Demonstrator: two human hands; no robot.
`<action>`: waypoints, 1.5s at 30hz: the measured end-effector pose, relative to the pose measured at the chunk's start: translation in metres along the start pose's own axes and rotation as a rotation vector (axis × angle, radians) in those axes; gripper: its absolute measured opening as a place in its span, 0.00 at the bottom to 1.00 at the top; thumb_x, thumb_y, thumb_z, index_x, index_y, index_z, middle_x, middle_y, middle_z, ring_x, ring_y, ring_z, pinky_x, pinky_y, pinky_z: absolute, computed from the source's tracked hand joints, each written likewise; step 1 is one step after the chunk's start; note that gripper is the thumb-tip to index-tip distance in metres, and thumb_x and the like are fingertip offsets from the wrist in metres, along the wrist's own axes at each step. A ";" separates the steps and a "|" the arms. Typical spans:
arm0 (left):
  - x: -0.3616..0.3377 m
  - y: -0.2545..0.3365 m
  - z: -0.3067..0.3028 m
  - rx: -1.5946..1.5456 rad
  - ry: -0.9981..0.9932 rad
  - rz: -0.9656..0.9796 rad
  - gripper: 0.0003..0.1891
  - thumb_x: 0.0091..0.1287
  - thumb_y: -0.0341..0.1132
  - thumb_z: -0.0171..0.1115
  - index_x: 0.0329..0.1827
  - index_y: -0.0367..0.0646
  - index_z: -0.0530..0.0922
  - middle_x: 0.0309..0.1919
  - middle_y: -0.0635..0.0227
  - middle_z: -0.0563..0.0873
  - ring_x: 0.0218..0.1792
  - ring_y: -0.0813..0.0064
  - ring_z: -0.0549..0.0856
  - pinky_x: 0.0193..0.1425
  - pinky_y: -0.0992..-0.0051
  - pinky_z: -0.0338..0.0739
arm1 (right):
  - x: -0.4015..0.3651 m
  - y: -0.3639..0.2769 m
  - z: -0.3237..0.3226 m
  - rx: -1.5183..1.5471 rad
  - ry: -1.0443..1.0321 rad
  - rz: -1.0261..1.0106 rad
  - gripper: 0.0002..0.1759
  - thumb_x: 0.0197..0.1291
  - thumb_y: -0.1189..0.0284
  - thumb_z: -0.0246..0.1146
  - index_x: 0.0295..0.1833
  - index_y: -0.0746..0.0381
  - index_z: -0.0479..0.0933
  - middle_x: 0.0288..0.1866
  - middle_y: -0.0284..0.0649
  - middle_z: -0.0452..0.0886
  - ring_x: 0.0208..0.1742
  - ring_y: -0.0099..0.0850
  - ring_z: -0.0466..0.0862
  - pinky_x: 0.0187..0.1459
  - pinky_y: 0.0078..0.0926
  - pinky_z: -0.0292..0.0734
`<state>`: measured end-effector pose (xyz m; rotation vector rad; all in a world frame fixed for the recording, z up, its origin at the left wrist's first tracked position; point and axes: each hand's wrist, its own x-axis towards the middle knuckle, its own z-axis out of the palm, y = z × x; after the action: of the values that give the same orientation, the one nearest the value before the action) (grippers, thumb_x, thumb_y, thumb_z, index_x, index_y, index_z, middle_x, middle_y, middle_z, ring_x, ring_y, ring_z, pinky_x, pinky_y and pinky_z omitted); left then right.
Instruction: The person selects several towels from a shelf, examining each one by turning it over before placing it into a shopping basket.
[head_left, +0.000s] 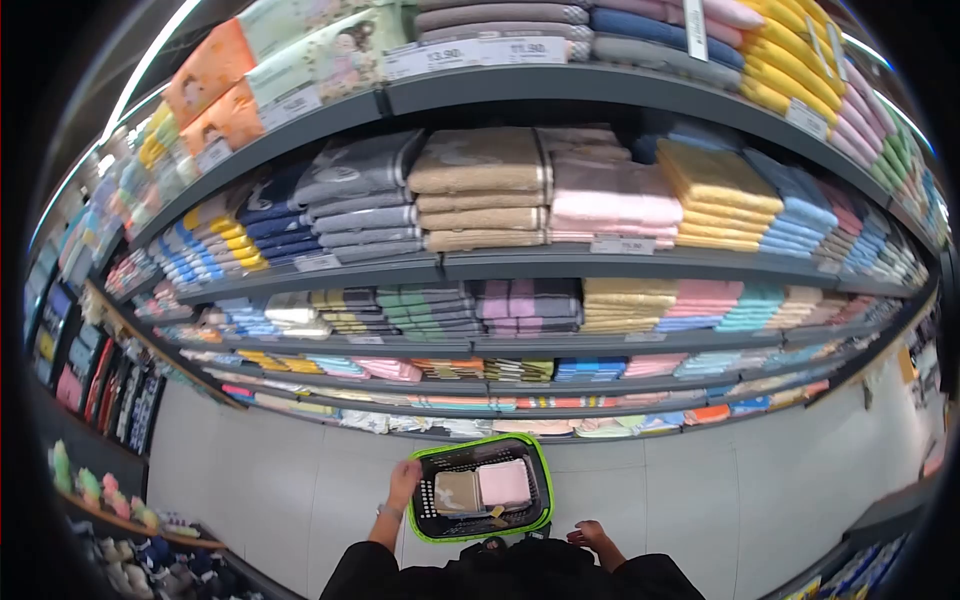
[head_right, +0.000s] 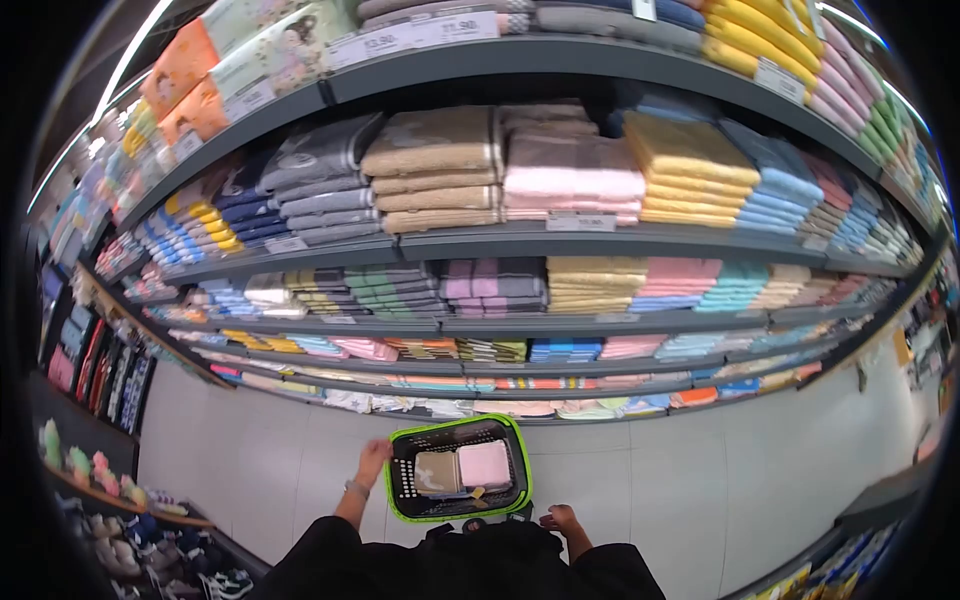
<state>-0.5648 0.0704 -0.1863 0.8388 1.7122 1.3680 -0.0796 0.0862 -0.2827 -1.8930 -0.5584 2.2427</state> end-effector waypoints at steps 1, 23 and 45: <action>0.014 0.048 -0.001 0.206 0.039 0.093 0.11 0.67 0.36 0.52 0.37 0.38 0.78 0.24 0.69 0.79 0.24 0.81 0.76 0.27 0.79 0.70 | 0.003 -0.006 -0.005 -0.028 -0.006 -0.008 0.21 0.60 0.70 0.49 0.53 0.74 0.62 0.39 0.59 0.79 0.36 0.48 0.83 0.35 0.42 0.81; 0.174 0.583 0.029 1.509 0.158 1.234 0.21 0.56 0.37 0.55 0.53 0.42 0.74 0.27 0.57 0.82 0.31 0.57 0.82 0.38 0.60 0.76 | -0.054 -0.178 0.152 -0.069 -0.299 -0.422 0.19 0.65 0.69 0.48 0.56 0.69 0.66 0.46 0.55 0.78 0.46 0.41 0.82 0.47 0.36 0.79; -0.020 0.415 -0.008 1.007 0.023 1.455 0.25 0.43 0.25 0.57 0.50 0.37 0.74 0.48 0.60 0.79 0.49 0.63 0.79 0.51 0.65 0.71 | -0.309 -0.335 0.367 0.777 -1.338 -0.492 0.39 0.62 0.43 0.41 0.65 0.66 0.60 0.65 0.51 0.65 0.63 0.46 0.68 0.65 0.44 0.60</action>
<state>-0.5504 0.1346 0.2242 3.0175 1.7190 1.1053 -0.4185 0.2192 0.1758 0.2106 -0.1396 2.4649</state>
